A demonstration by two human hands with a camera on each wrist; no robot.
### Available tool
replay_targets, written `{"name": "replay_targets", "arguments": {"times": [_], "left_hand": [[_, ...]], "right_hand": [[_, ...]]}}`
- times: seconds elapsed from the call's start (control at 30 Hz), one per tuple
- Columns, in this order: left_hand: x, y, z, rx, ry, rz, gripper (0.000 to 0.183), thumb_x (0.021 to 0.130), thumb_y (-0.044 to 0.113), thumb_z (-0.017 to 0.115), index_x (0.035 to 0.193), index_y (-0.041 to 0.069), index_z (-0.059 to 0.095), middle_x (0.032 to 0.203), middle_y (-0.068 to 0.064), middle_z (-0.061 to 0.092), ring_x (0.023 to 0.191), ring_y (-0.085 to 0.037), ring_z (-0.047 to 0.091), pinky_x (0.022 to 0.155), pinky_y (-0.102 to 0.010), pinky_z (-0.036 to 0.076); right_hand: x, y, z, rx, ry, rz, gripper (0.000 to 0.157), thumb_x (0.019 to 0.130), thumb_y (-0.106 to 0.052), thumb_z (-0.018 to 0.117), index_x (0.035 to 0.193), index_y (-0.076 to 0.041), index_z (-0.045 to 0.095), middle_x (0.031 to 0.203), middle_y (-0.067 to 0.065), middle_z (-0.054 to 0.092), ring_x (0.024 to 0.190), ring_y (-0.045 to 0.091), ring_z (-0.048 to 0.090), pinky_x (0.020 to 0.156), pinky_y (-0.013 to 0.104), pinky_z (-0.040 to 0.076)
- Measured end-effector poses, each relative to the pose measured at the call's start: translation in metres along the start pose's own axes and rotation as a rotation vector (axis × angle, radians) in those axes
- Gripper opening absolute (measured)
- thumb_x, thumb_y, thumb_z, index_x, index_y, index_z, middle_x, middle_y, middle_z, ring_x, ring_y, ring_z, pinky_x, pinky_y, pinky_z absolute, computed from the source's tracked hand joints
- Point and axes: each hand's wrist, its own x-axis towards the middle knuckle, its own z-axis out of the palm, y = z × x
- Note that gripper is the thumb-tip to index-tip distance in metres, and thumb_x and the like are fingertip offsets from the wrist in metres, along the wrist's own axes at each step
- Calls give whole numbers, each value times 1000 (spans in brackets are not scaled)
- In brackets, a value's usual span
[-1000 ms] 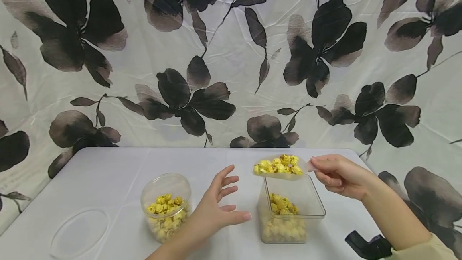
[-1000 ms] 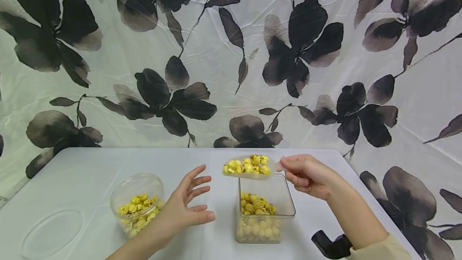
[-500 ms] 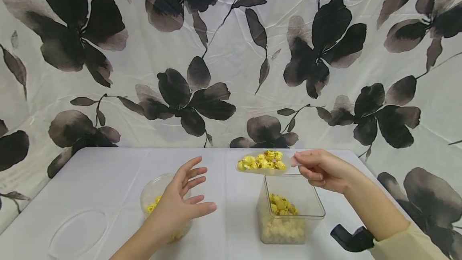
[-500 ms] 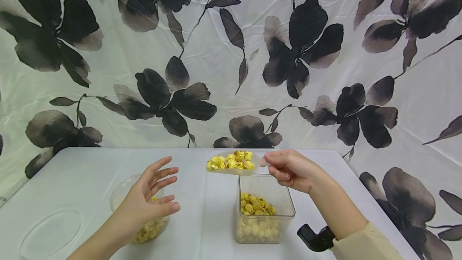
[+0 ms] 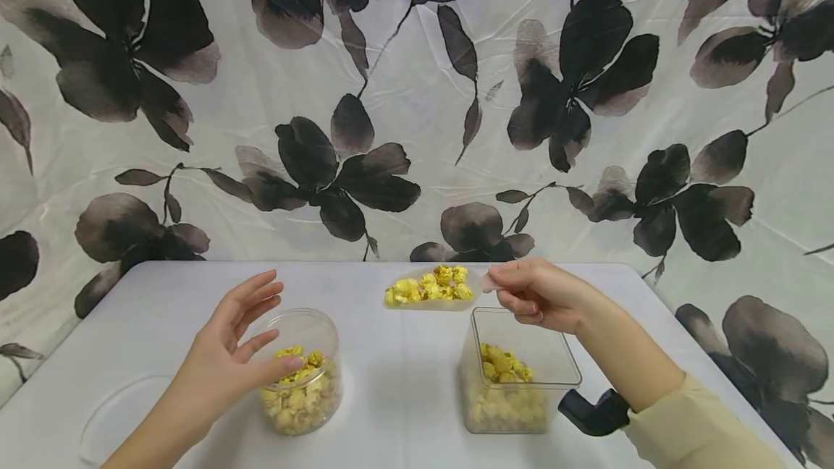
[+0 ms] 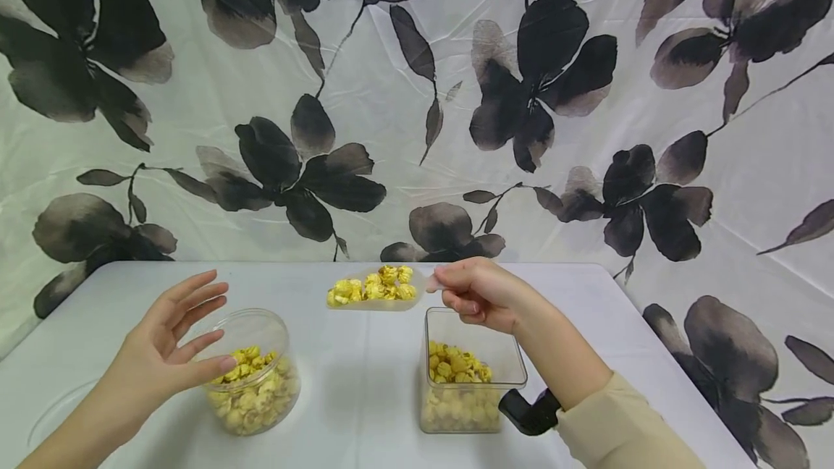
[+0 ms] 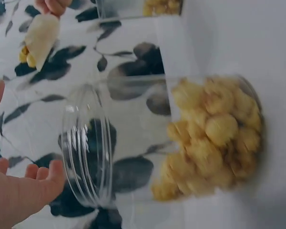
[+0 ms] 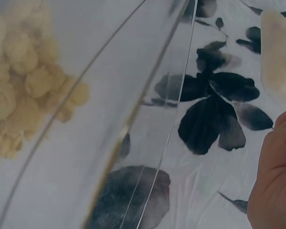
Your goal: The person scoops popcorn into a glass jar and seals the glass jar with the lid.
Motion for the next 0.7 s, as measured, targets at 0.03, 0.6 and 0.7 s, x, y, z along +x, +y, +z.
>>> {"name": "replay_targets", "arguments": {"times": [0.03,0.6,0.7], "left_hand": [[-2,-3,-4,30,-2,5,97,67,-5,79,145,22,28,139,-1,35,124,-1,34,86,-11,42],[-14,-50,-37,226,-82,-108,114,66,3,82,149,33,10,146,-5,25,122,7,26,81,-8,39],[-15,-61,-38,252,-129,-138,115,67,6,83,150,30,7,146,-14,25,127,-9,28,81,-15,44]], "right_hand": [[2,-1,2,-4,2,1,31,100,-13,39,86,-11,68,57,-5,46,43,4,30,42,18,21],[31,-4,30,-25,-21,17,34,99,-11,39,80,-11,67,54,-3,44,42,5,29,40,17,21],[36,-2,35,-22,-20,21,33,99,-11,40,80,-11,67,55,-3,44,42,5,29,40,16,22]]}}
